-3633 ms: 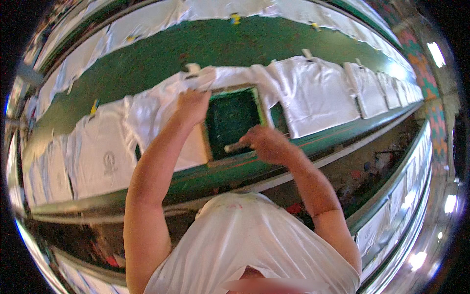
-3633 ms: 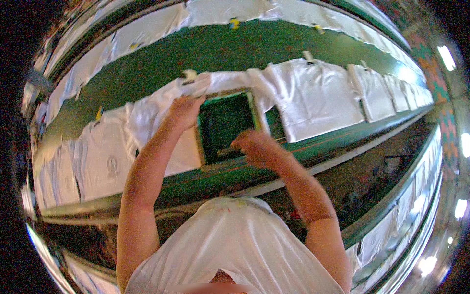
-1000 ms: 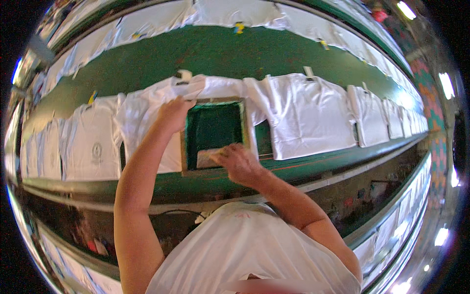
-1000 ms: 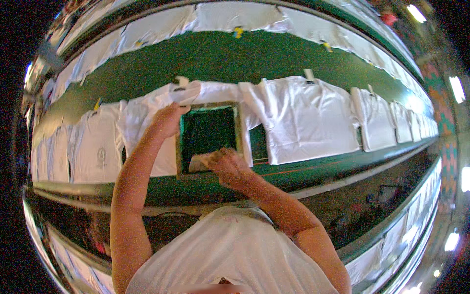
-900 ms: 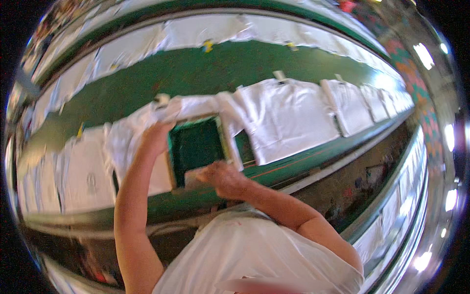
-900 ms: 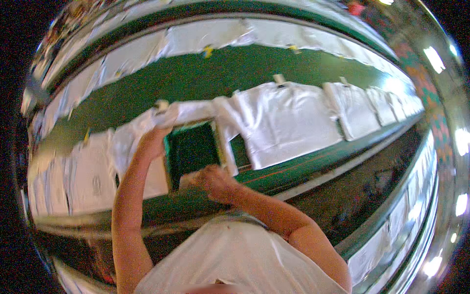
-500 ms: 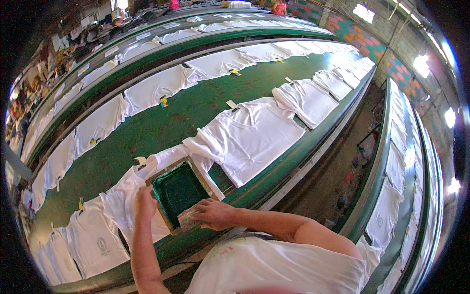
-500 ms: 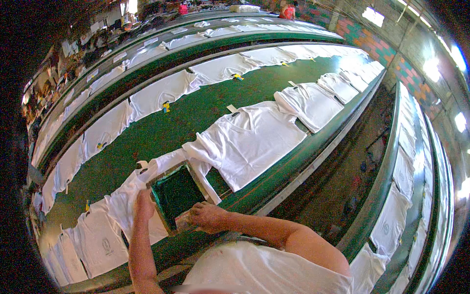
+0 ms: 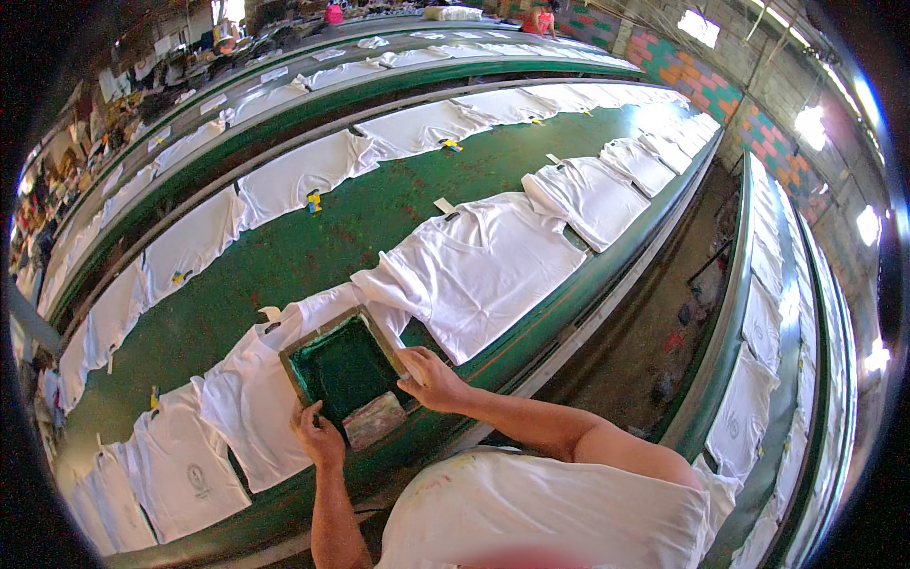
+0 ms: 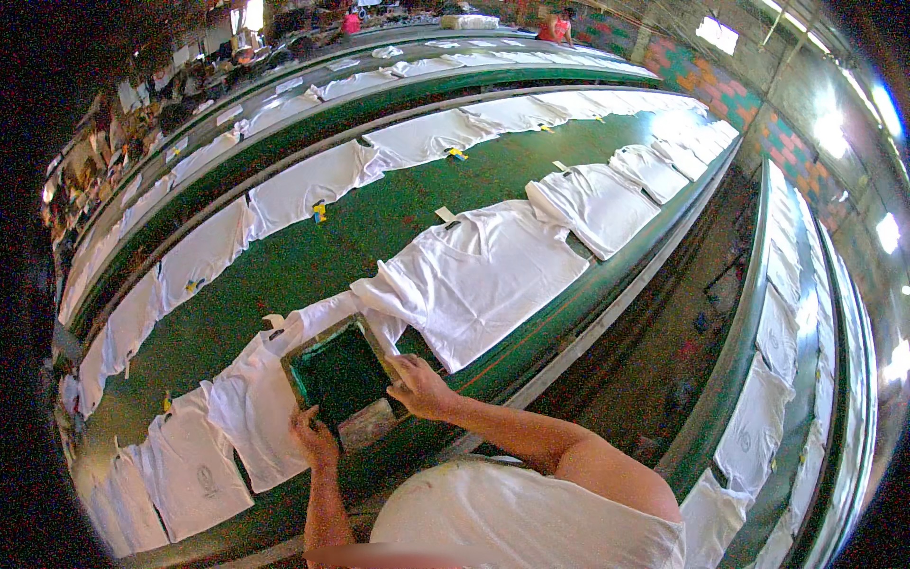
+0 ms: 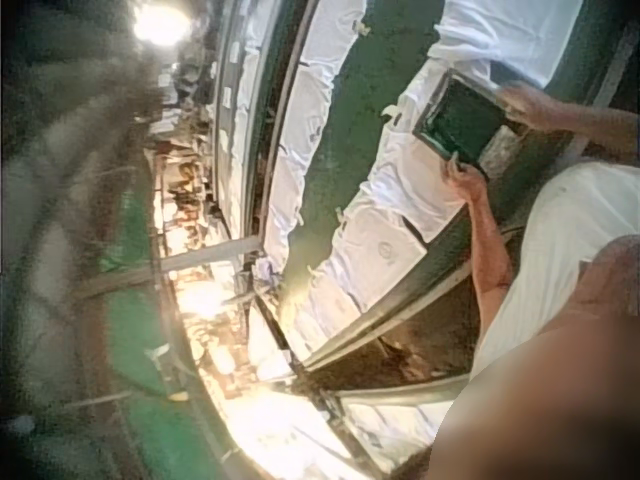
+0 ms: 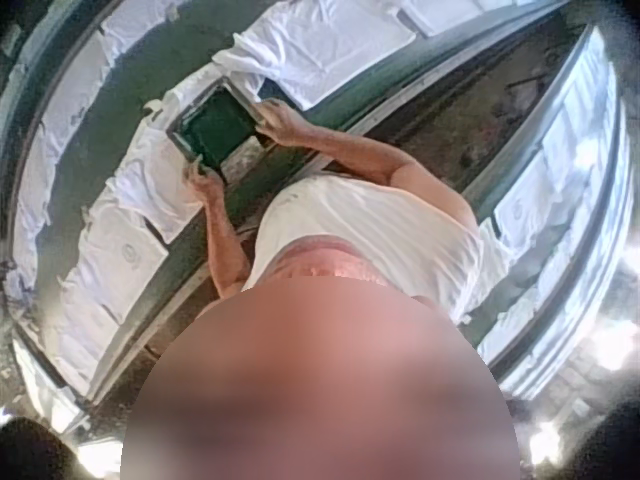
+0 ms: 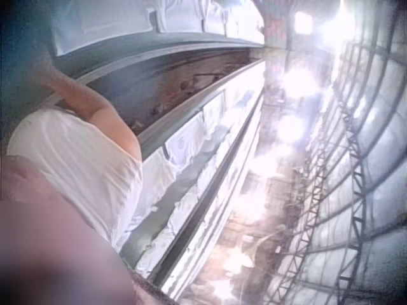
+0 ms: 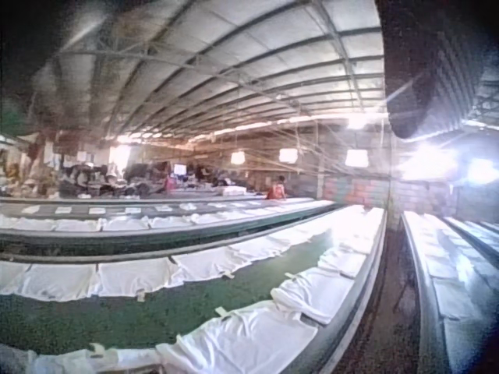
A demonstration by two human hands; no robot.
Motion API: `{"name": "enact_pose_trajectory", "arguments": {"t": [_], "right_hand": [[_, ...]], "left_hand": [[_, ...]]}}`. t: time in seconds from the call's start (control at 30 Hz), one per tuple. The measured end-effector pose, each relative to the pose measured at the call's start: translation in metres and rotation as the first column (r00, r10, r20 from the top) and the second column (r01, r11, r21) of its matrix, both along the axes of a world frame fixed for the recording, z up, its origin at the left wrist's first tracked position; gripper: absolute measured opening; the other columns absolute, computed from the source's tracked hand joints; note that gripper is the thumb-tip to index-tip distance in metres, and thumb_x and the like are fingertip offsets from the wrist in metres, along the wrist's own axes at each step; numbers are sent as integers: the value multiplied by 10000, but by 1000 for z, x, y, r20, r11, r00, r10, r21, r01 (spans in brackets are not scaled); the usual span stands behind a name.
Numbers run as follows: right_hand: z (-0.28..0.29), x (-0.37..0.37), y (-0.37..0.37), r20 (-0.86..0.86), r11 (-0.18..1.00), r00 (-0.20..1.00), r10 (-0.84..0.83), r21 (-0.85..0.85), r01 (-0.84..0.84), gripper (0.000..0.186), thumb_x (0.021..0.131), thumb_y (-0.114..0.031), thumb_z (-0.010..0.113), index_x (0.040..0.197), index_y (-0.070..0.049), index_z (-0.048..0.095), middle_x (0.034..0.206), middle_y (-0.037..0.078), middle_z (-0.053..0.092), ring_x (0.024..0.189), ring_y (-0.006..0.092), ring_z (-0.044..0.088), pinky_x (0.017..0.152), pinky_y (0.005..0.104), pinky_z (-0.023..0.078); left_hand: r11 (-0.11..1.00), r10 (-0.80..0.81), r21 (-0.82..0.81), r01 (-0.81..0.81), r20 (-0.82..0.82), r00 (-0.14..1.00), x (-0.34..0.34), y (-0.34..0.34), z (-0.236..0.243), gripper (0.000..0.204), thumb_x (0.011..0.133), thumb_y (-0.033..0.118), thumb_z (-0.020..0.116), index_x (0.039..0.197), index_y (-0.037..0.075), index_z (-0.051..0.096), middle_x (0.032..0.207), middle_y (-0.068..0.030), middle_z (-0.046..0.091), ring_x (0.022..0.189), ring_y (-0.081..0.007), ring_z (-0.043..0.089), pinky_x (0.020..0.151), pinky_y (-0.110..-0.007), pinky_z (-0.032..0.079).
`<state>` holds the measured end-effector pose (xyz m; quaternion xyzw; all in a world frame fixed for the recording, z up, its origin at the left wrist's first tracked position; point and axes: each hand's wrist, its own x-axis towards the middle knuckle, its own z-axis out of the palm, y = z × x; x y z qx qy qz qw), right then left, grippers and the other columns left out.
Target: The person uses a screen printing frame and squeegee to apply green ink onto white t-shirts laid out on a green workbench. They repeatedly position the frame, pull the squeegee across the screen, and lift the frame to move to the next shirt.
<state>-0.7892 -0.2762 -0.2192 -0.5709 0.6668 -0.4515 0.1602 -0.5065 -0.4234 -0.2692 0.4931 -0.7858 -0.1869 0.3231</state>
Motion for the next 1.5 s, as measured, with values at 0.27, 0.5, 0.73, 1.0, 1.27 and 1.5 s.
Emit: {"name": "enact_pose_trajectory", "arguments": {"t": [0.27, 0.5, 0.73, 1.0, 1.27, 1.5], "right_hand": [[-19, -11, -15, 414, 980, 910, 11, 177, -92, 666, 1050, -266, 789, 1582, 39, 529, 1233, 109, 680, 1094, 202, 664, 952, 376, 566], [-9, -52, 10, 497, 996, 865, 67, 10, -83, 719, 1081, -269, 770, 1673, -3, 462, 1376, 78, 621, 1186, 145, 598, 1054, 315, 507], [2, -184, 91, 802, 986, 588, -107, 9, 167, 619, 1071, -84, 733, 1650, -36, 520, 1472, 45, 657, 1265, 168, 624, 1133, 336, 487], [5, -388, 233, 728, 916, 591, -348, 129, 380, 618, 1054, -89, 687, 1635, 36, 519, 1618, 148, 594, 1461, 238, 567, 1240, 361, 411], [8, -501, 297, 670, 885, 588, -453, 261, 385, 587, 1064, -144, 680, 1622, -5, 562, 1538, 100, 636, 1372, 204, 597, 1163, 338, 441], [-19, -507, 239, 594, 954, 749, -293, 129, 272, 606, 1044, -101, 735, 1601, 53, 554, 1581, 142, 620, 1410, 222, 584, 1203, 356, 431]], "left_hand": [[947, -89, -322, 16, -213, 973, 3, 22, -5, 246, 996, -83, 629, 1152, 42, 772, 1592, -267, 561, 1468, -457, 538, 1167, -563, 494], [998, 58, 53, -45, -278, 959, -30, 46, 24, 229, 1008, -77, 666, 1172, 38, 776, 1640, -250, 527, 1511, -400, 531, 1179, -518, 498], [997, -29, 49, 58, -462, 886, -213, 109, 43, 255, 960, -118, 696, 1151, 32, 777, 1601, -254, 590, 1479, -381, 576, 1196, -456, 473], [973, -220, -14, 229, -329, 918, -438, 203, 47, 368, 813, -61, 810, 1159, 64, 808, 1459, -249, 675, 1387, -418, 618, 1208, -477, 465], [955, -221, 96, 281, -403, 888, -552, 261, 37, 386, 822, -79, 753, 1162, 93, 813, 1521, -235, 632, 1354, -402, 611, 1144, -497, 504], [993, -85, 42, 111, -409, 908, -533, 233, 28, 339, 830, -100, 749, 1107, 85, 813, 1552, -233, 626, 1393, -394, 614, 1154, -474, 506]]}}
